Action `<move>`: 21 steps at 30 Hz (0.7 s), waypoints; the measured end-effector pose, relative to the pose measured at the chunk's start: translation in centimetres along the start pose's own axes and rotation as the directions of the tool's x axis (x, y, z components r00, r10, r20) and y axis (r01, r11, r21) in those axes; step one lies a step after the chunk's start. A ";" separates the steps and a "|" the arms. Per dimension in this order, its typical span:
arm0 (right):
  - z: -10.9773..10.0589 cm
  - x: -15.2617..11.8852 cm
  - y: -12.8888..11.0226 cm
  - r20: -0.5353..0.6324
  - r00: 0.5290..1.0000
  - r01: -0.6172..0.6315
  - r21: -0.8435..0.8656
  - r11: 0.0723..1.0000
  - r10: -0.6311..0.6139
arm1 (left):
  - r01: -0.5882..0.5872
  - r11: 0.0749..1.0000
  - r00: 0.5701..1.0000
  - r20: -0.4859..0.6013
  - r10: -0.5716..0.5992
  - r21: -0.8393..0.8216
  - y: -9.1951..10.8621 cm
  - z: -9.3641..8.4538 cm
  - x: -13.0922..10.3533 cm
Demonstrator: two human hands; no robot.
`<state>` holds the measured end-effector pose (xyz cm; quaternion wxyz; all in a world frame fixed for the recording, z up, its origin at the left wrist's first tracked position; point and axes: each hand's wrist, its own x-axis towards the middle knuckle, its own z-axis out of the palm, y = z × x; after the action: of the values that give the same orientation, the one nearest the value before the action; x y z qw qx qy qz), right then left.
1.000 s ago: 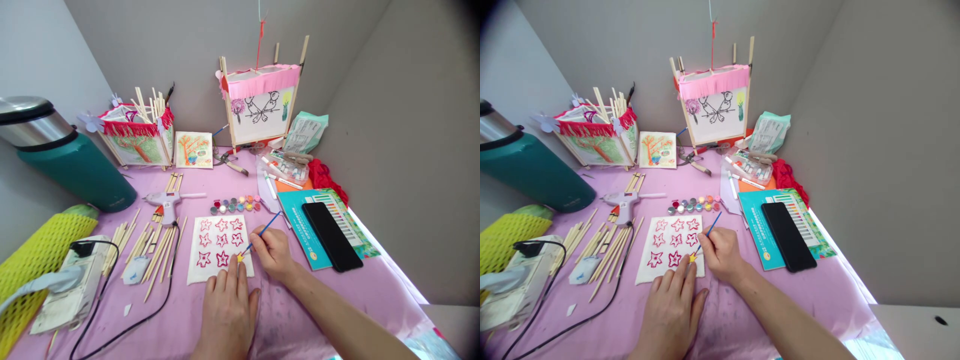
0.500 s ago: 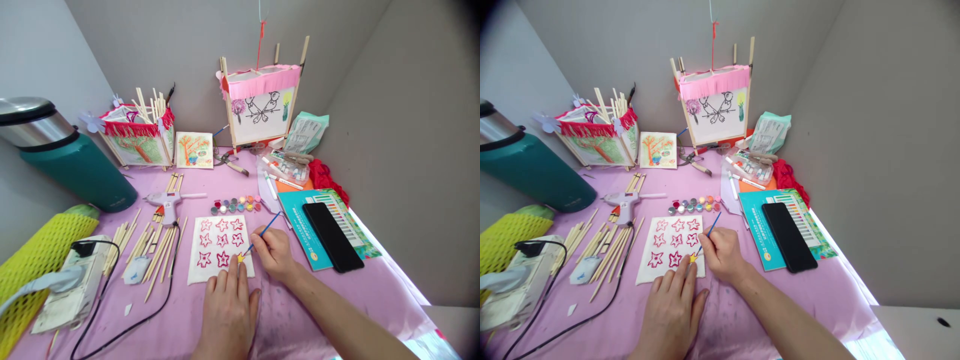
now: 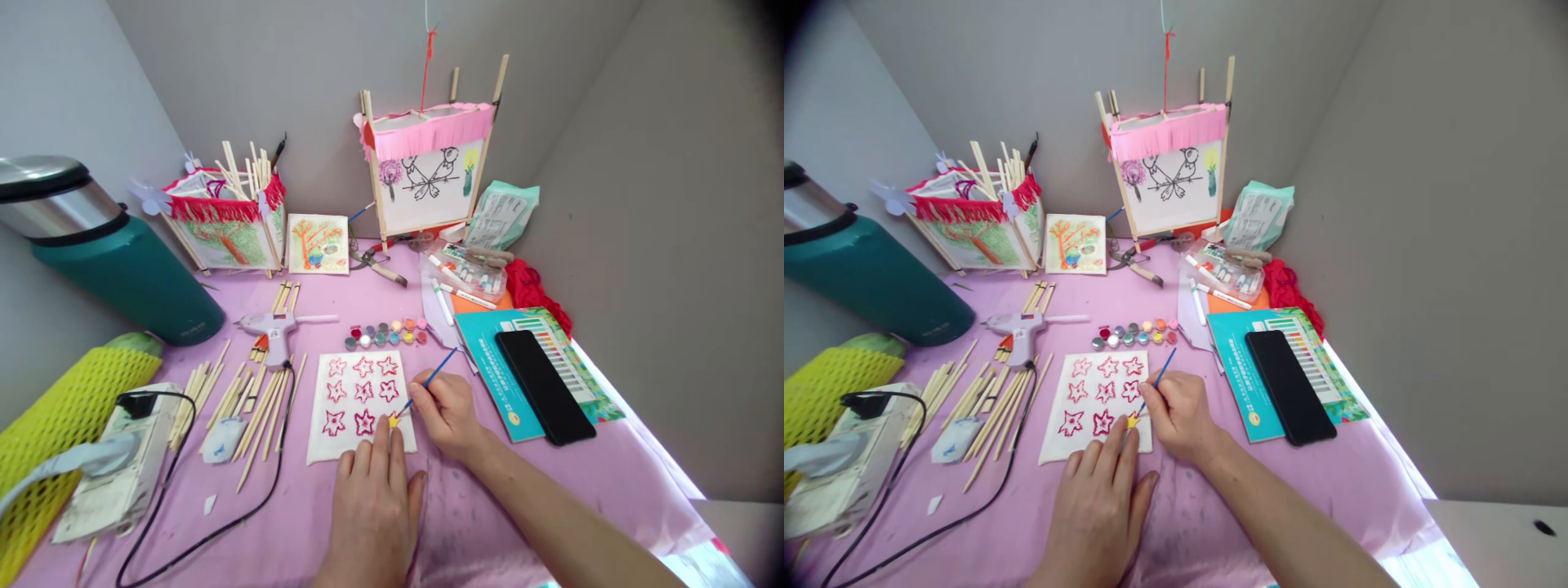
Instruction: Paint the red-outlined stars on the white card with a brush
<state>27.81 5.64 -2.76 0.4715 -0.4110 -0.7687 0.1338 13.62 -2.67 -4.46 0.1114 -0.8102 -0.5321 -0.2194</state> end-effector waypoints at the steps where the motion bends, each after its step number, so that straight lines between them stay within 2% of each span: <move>1: 0.0 0.0 0.0 0.002 1.000 0.000 -0.002 1.000 0.000 | 0.000 1.000 1.000 -0.001 0.000 0.002 0.0 0.0 0.0; 21: -0.1 0.1 -0.1 0.000 1.000 0.009 -0.010 1.000 -0.009 | 0.009 1.000 1.000 0.007 -0.009 -0.006 0.1 -0.2 0.1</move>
<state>27.79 5.62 -2.60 0.4702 -0.4098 -0.7711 0.1279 13.71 -2.72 -4.22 0.1061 -0.8089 -0.5353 -0.2189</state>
